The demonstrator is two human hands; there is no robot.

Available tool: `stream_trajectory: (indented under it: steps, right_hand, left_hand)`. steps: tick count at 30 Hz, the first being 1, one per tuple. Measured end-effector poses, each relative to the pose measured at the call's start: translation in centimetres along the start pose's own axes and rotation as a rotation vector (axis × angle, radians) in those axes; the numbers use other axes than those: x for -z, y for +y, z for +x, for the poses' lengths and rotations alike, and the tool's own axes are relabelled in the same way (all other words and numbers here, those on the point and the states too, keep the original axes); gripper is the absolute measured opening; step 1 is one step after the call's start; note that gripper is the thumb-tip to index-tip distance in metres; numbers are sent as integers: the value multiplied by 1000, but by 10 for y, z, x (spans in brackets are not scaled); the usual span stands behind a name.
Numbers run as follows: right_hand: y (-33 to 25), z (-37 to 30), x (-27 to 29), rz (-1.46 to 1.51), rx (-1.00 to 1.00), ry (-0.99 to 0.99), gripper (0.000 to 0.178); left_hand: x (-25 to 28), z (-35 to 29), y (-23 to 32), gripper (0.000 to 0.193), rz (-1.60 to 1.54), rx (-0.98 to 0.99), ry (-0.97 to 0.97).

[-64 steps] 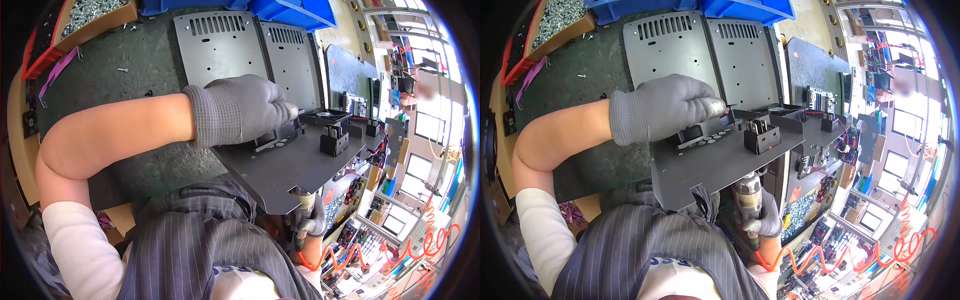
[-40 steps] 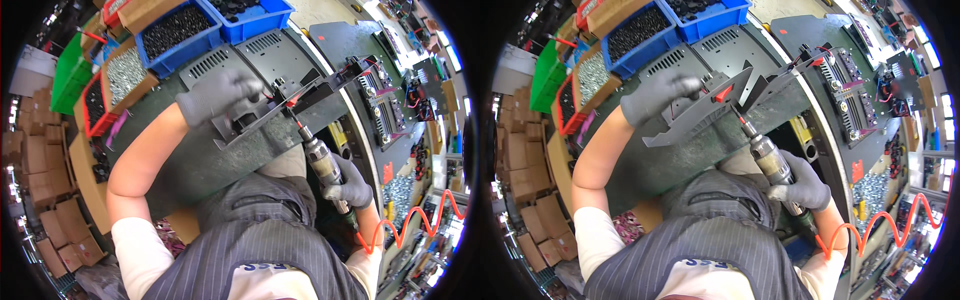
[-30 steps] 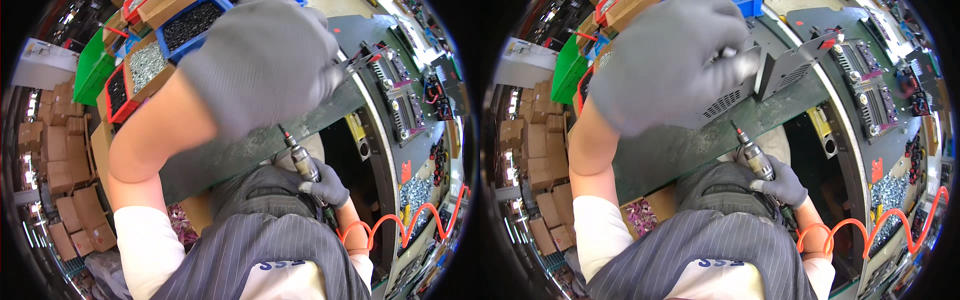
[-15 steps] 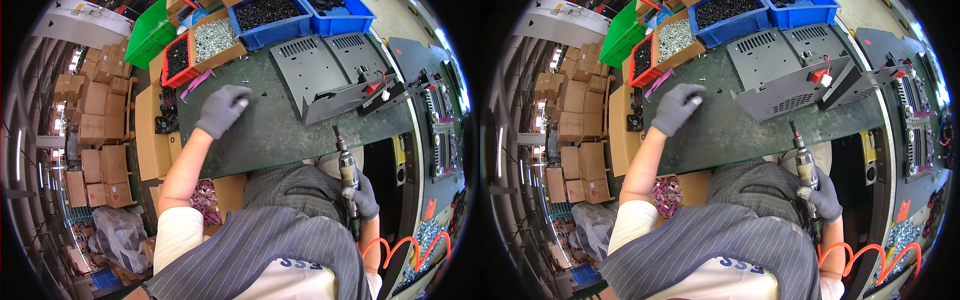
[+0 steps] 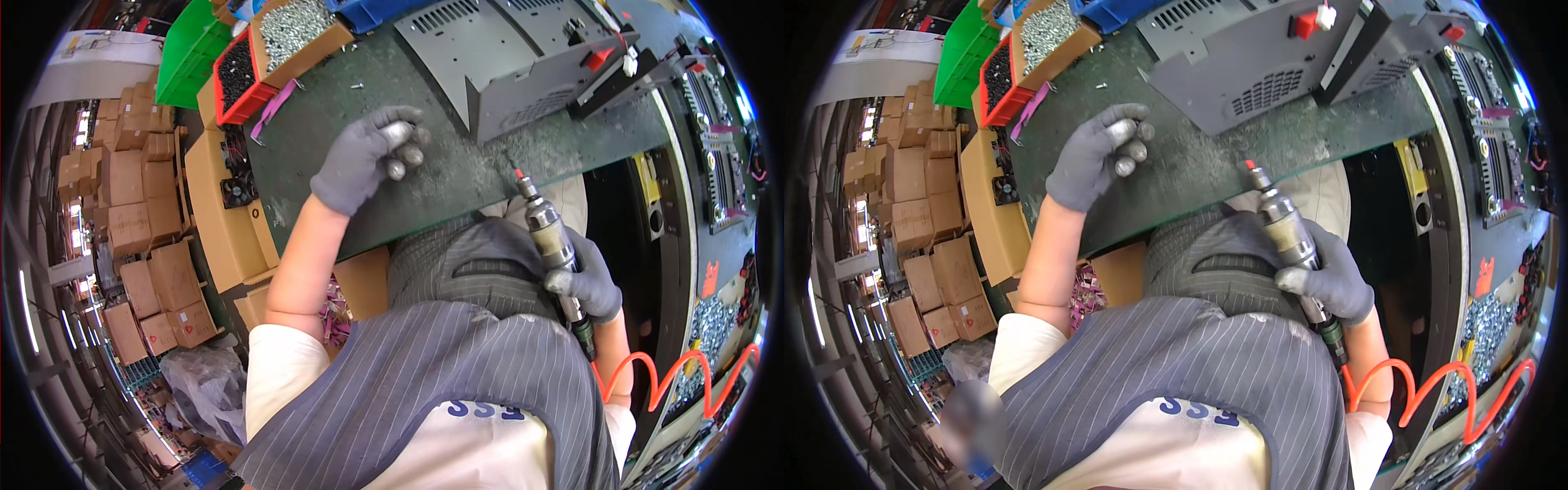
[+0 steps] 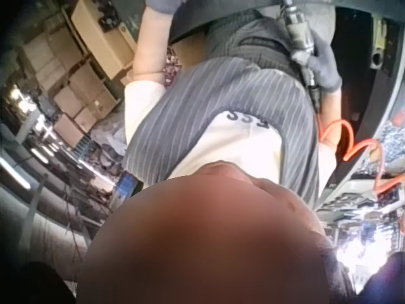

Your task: Assembling the metal chassis for an electronic device by attaching panels and fans using an air screwdriver.

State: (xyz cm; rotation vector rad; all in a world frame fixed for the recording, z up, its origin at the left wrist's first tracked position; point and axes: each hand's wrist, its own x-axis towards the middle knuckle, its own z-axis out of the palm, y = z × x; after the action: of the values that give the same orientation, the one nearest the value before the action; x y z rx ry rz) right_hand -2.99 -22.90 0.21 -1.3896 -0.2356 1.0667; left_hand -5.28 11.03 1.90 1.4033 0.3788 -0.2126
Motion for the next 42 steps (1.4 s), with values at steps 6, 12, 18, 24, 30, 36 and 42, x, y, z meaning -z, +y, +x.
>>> stream_trajectory:
  steps: [6, 12, 18, 24, 30, 36, 42]
  right_hand:
    - [-34, -1, -29, 11, 4, -101, 74]
    - [-28, -7, -27, -53, -11, -143, 78]
    - [-28, -14, -19, -20, 24, -209, 80]
    - [-24, -19, -11, 188, 75, -305, 77]
    - [-11, -28, 2, 169, 62, -44, 70]
    - [-20, -26, 5, 234, 119, -24, 69]
    - [-24, -16, 0, 202, 224, -117, 64]
  left_hand:
    - [-30, -20, -34, 34, -664, 28, -234]
    - [-58, -29, -20, 38, -300, -4, -126]
    - [-64, -30, -10, 38, -10, -43, -106]
    - [-80, -32, 3, 37, 96, -24, -135]
    - [-79, -4, -30, 46, 604, -391, 341]
    - [-71, 51, -54, 48, 895, -665, 389]
    - [-69, 49, -40, 42, 985, -583, 308]
